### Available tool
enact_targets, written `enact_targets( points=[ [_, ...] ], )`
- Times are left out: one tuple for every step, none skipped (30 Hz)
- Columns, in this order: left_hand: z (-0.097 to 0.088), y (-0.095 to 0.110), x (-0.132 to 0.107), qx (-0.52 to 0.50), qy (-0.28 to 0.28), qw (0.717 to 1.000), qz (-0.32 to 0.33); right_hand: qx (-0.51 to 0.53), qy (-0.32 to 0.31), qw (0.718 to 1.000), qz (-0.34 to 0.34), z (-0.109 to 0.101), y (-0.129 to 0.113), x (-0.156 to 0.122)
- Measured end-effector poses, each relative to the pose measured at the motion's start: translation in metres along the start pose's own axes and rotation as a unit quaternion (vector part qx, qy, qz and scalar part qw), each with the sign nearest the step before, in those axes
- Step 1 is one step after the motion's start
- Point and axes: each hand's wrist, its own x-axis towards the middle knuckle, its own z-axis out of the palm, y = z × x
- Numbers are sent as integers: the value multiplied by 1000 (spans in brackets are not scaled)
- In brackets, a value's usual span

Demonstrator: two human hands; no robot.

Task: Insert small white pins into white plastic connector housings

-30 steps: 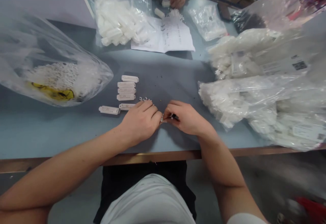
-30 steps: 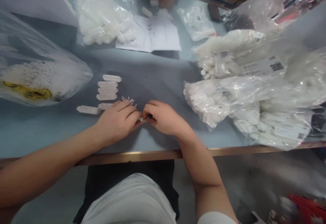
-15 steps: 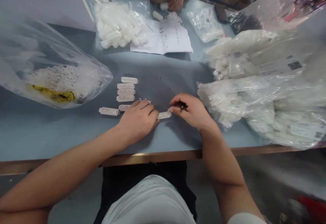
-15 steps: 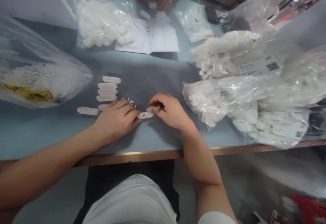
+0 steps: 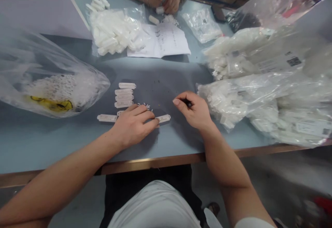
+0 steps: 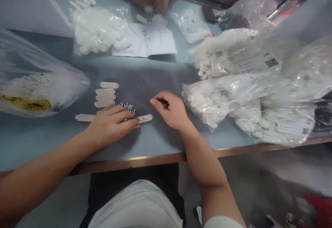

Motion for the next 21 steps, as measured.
enact_targets(
  points=[
    [0,0,0,1,0,1000,6,-1,1,1000,-3,0,0,0],
    [-1,0,0,3,-3,1000,12,-2,1,1000,-5,0,0,0],
    [-1,0,1,7,-8,1000,19,-3,1,1000,-5,-1,0,0],
    [-1,-1,1,10,-12,1000,26,-2,0,1000,-5,-1,0,0],
    [-1,-1,1,13,-17,999,32,-1,0,1000,-6,-1,0,0],
    [-1,-1,1,14,-21,999,38,-1,0,1000,-6,0,0,0],
    [-2,-1,1,14,-25,999,41,0,0,1000,-6,0,-1,0],
    [-1,-1,1,13,-27,999,43,0,-1,1000,-5,0,-1,-1],
    [-1,-1,1,12,-29,999,42,1,-1,1000,-5,0,-1,-1],
    [-1,-1,1,11,-30,999,40,2,-1,1000,-5,1,-2,-1],
    [0,-1,2,10,-27,999,38,3,0,1000,-4,1,-2,-1],
    [0,-1,1,9,-20,999,34,5,3,1000,-3,1,-2,-1],
    [1,-2,1,7,-10,999,30,6,7,1000,-2,1,-1,-1],
    [1,-2,1,6,0,1000,24,8,13,1000,-2,1,-1,0],
    [1,-3,1,4,8,1000,18,10,19,1000,-1,0,-1,0],
    [1,-3,1,4,14,1000,13,12,24,1000,0,0,-1,0],
    [1,-4,1,3,17,1000,9,14,29,999,1,-1,-1,0],
    [1,-4,1,3,19,1000,8,15,33,999,4,-1,-2,0],
    [1,-4,1,1,20,1000,11,15,35,999,7,-1,-2,0],
    [0,-5,1,0,21,1000,16,13,36,999,11,-2,-2,0],
    [0,-5,1,-1,21,999,24,11,35,999,16,-2,-3,0]
  ],
)
